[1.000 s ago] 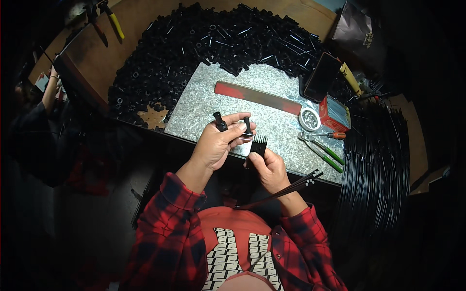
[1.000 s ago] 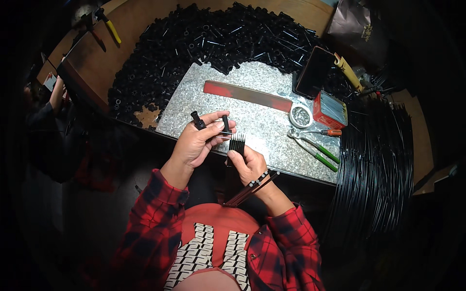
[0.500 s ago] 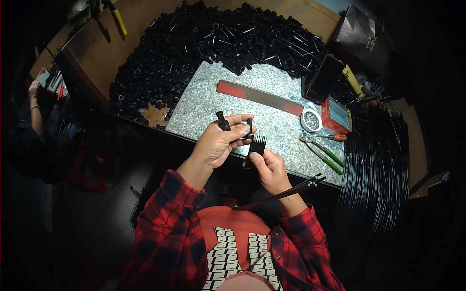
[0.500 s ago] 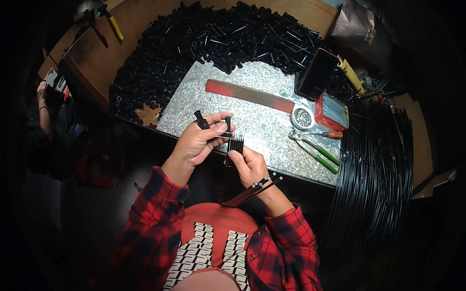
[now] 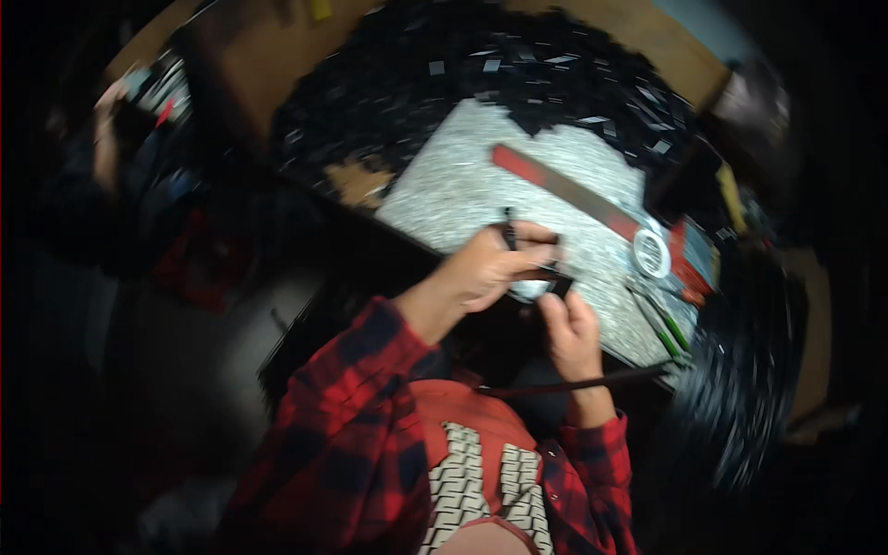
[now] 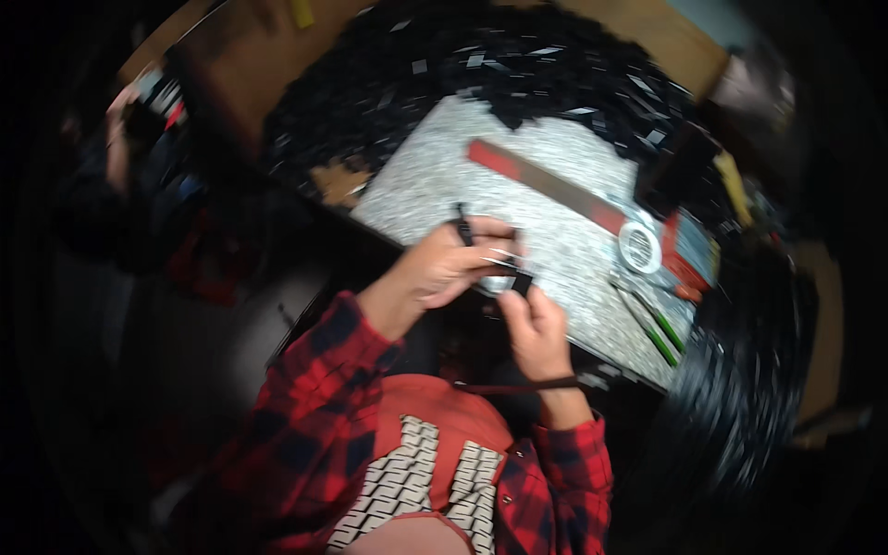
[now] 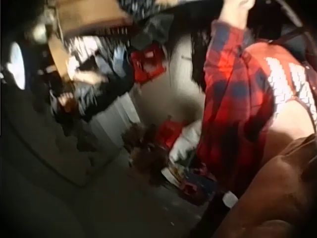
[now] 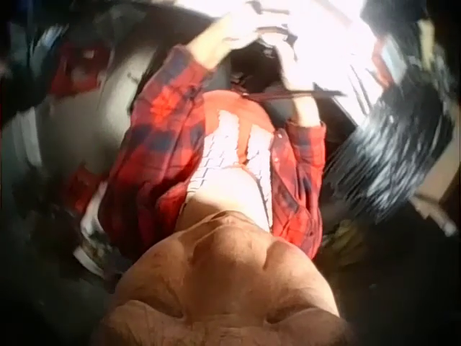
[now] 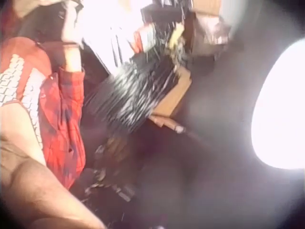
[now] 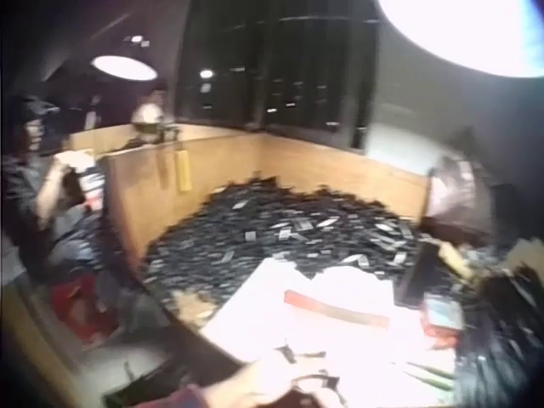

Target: Assembling, measuring, and inspecting small electronic wire harnesses at a manufacturing workbench.

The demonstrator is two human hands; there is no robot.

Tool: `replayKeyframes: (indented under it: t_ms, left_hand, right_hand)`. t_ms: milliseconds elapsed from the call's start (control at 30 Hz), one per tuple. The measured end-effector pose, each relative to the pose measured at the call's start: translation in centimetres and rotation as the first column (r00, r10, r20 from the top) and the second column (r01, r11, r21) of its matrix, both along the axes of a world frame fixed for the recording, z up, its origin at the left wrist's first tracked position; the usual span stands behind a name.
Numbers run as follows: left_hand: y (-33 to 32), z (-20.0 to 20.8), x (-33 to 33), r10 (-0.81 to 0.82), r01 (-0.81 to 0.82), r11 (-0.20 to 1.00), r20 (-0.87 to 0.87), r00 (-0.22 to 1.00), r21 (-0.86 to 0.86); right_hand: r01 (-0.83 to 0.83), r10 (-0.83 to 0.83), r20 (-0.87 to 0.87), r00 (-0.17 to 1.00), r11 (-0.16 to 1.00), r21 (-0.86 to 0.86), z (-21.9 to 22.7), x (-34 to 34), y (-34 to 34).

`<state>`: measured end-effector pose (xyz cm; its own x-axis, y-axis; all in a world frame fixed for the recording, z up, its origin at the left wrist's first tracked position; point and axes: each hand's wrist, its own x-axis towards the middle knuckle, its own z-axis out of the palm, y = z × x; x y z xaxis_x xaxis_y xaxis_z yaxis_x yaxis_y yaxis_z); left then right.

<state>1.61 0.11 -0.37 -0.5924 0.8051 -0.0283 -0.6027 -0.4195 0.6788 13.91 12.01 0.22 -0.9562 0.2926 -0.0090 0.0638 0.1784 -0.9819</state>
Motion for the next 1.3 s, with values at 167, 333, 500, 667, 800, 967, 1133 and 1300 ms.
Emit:
replayKeyframes:
  t_ms: [167, 333, 500, 667, 800, 967, 1133, 1300]
  left_hand:
    - [0.5, -0.8, 1.1, 0.008, -0.008, 1.000, -0.018, 1.000, -0.006]
    - [-1.2, -0.9, 1.6, 0.102, -0.101, 0.995, -0.203, 0.974, 0.018]
    - [-0.6, 0.2, 1.9, 0.252, -0.399, 0.915, -0.693, 0.675, -0.056]
    - [0.3, -0.5, 2.9, 0.285, -0.346, 0.936, -0.433, 0.855, -0.068]
    - [-0.2, -0.6, 2.7, 0.258, -0.336, 0.928, -0.373, 0.891, -0.160]
    - [-0.5, -0.1, 2.5, 0.119, -0.148, 0.983, -0.237, 0.964, -0.108]
    - [-0.2, 0.4, 2.6, 0.017, -0.027, 0.998, -0.192, 0.981, -0.049]
    - [-0.1, 0.7, 3.5, 0.050, -0.060, 0.997, -0.173, 0.984, -0.056]
  right_hand:
    - [0.133, -0.134, -0.018, 0.991, 0.991, -0.026, -0.7, 0.8, 0.0]
    - [0.060, -0.061, 0.040, 0.997, 0.998, 0.028, -1.6, 0.6, 0.4]
    - [0.107, -0.108, 0.018, 0.994, 0.993, 0.043, -1.0, 0.6, 0.3]
    - [0.104, -0.107, 0.015, 0.994, 0.985, 0.137, -1.8, 0.7, 1.1]
    - [0.056, -0.057, 0.001, 0.998, 0.993, 0.109, 0.0, -0.2, -0.2]
    - [-0.009, 0.001, -0.104, 0.995, 0.997, -0.074, -0.9, 0.0, 0.6]
    - [-0.073, 0.105, 0.083, 0.991, 0.946, -0.315, -0.3, 0.6, 2.2]
    - [-0.100, 0.139, 0.071, 0.988, 0.911, -0.400, -0.6, 0.4, 2.4]
